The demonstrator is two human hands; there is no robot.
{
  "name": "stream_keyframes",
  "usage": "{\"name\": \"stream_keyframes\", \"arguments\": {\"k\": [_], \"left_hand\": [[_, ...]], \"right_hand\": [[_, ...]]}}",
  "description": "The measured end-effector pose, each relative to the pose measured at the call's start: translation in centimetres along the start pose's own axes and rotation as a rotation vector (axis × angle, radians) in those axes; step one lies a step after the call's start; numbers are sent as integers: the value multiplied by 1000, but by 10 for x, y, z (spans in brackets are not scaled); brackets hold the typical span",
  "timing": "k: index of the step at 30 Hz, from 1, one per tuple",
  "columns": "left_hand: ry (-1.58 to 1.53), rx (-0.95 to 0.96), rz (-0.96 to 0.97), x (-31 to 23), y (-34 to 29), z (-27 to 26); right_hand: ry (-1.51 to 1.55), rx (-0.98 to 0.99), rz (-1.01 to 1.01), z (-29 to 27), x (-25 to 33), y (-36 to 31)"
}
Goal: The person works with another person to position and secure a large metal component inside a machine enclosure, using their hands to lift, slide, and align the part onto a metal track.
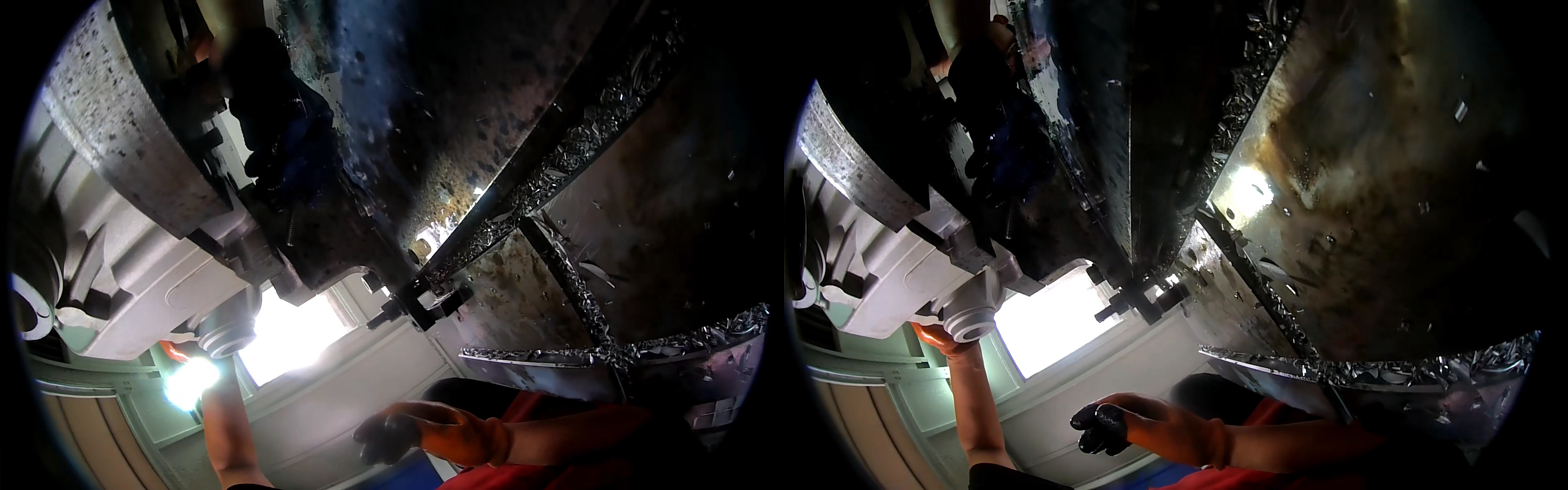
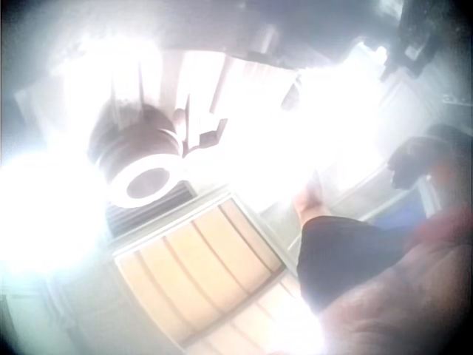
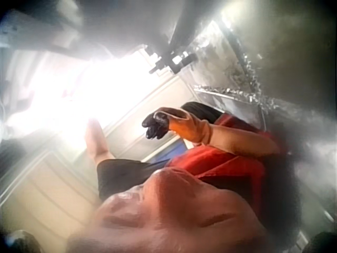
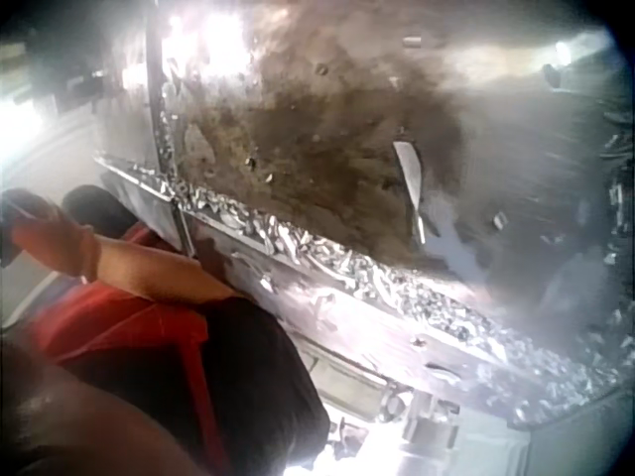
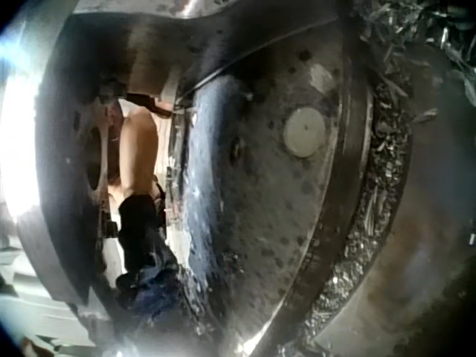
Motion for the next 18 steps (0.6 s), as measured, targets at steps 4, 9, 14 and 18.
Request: {"name": "stream_keyframes", "arguments": {"k": [4, 9, 14, 18], "left_hand": [[-29, 7, -8, -2, 3, 3], [-69, 19, -18, -5, 2, 8], [-108, 29, -27, -10, 4, 12], [-133, 38, -39, -14, 3, 15]], "right_hand": [[-31, 36, -9, 0, 2, 1], [-75, 5, -27, 0, -5, -1], [114, 30, 37, -2, -2, 0], [162, 52, 48, -2, 1, 3]]}}
Point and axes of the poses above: each hand's wrist, its own y-axis towards the middle knuckle, its own z-axis out of the palm, x = y × z, the point moved 1 cm from there along y, towards the middle knuckle, and after that the axes turned 7 degrees about y, right-handed, at the moved point
